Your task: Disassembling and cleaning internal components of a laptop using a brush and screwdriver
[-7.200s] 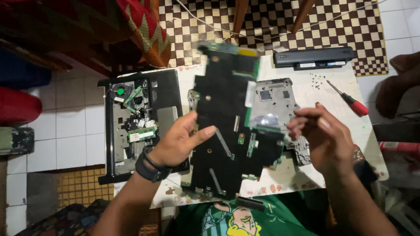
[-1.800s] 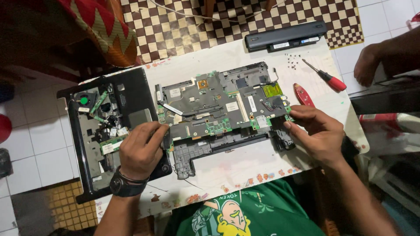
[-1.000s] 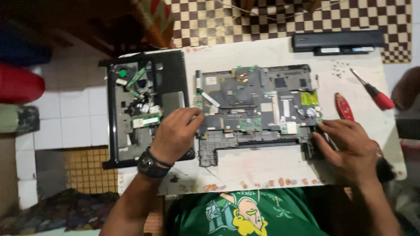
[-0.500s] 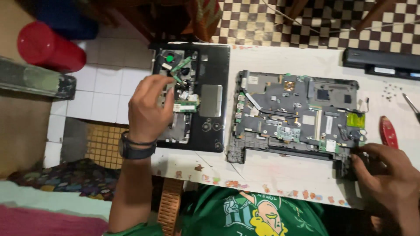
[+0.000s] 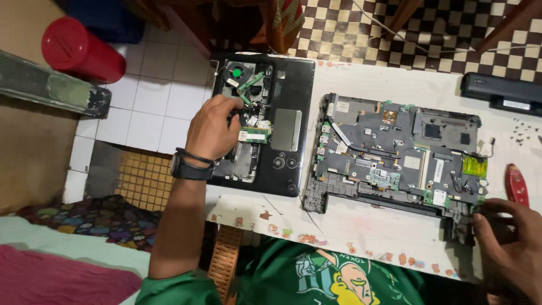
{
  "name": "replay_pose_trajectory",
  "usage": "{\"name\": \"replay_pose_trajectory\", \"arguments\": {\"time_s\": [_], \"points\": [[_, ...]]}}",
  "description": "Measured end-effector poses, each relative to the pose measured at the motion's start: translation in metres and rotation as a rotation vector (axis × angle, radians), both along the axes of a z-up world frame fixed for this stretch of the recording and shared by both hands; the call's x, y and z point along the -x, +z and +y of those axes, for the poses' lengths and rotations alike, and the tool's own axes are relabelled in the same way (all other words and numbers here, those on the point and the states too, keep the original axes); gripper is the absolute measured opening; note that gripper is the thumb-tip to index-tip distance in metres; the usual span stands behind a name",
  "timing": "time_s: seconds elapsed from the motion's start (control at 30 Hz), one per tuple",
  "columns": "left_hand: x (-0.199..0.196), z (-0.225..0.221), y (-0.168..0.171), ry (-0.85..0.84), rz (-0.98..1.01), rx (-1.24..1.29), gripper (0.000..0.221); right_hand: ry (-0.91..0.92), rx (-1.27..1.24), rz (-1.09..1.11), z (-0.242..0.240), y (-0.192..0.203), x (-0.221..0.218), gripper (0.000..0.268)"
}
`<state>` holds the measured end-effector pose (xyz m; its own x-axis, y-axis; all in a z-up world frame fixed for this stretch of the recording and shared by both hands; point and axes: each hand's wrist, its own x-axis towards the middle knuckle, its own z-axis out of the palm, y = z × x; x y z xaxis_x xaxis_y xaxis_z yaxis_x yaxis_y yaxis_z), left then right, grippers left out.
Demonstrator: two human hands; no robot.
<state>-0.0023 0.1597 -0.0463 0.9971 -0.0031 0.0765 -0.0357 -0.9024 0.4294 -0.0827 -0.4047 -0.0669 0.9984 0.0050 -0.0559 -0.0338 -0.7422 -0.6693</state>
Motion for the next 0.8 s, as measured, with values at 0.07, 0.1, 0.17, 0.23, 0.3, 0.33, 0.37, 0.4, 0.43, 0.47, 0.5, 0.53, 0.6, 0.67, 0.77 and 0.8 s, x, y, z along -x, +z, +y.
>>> {"name": "replay_pose_trajectory", "arguments": {"time_s": [0.07,0.1,0.17,0.23,0.3,0.33,0.37,0.4,0.43,0.47,0.5,0.53,0.6,0.67,0.77,0.8], "points": [[-0.001,0.003,-0.001,-0.011,0.042,0.024,0.023,-0.064,-0.032,0.018,0.008,0.004,0.002,0.025],[-0.001,0.005,-0.002,-0.007,0.043,0.022,0.023,-0.060,-0.033,0.020,0.007,0.000,0.004,0.025],[-0.004,0.008,-0.005,0.005,0.046,0.065,0.019,-0.089,-0.084,-0.008,0.005,-0.008,0.007,0.022],[-0.005,0.010,-0.005,0.001,0.060,0.088,0.017,-0.098,-0.093,0.012,0.008,-0.005,0.005,0.022],[-0.006,0.012,-0.003,-0.005,0.075,0.112,0.015,-0.108,-0.100,0.032,0.008,-0.005,0.004,0.023],[-0.007,0.011,-0.001,-0.019,0.069,0.136,0.014,-0.092,-0.077,0.006,0.007,-0.006,0.005,0.024],[-0.008,0.011,0.000,-0.032,0.062,0.160,0.014,-0.076,-0.055,-0.019,0.006,-0.007,0.005,0.025],[-0.008,0.012,0.000,-0.032,0.062,0.160,0.014,-0.076,-0.055,-0.020,0.004,-0.007,0.005,0.025],[-0.008,0.012,0.000,-0.043,0.040,0.190,0.014,-0.063,-0.056,-0.017,0.003,-0.008,0.004,0.027],[-0.007,0.013,0.000,-0.052,0.017,0.219,0.014,-0.050,-0.059,-0.014,0.002,-0.008,0.003,0.028],[-0.007,0.013,0.002,-0.051,0.016,0.218,0.014,-0.049,-0.060,-0.014,0.000,-0.010,0.002,0.028],[-0.007,0.013,0.003,-0.041,0.027,0.231,0.015,-0.032,-0.046,-0.016,-0.002,-0.011,0.001,0.029],[-0.007,0.012,0.006,-0.030,0.038,0.245,0.015,-0.016,-0.032,-0.018,-0.002,-0.011,0.002,0.030],[-0.006,0.011,0.011,-0.028,0.067,0.277,0.015,-0.046,-0.029,-0.063,0.003,-0.011,0.004,0.028],[-0.005,0.013,0.009,-0.043,0.062,0.300,0.012,-0.045,-0.001,-0.079,0.002,-0.013,0.004,0.028],[-0.004,0.012,0.013,-0.045,0.061,0.300,0.012,-0.046,-0.001,-0.080,0.006,-0.008,0.002,0.028]]}}
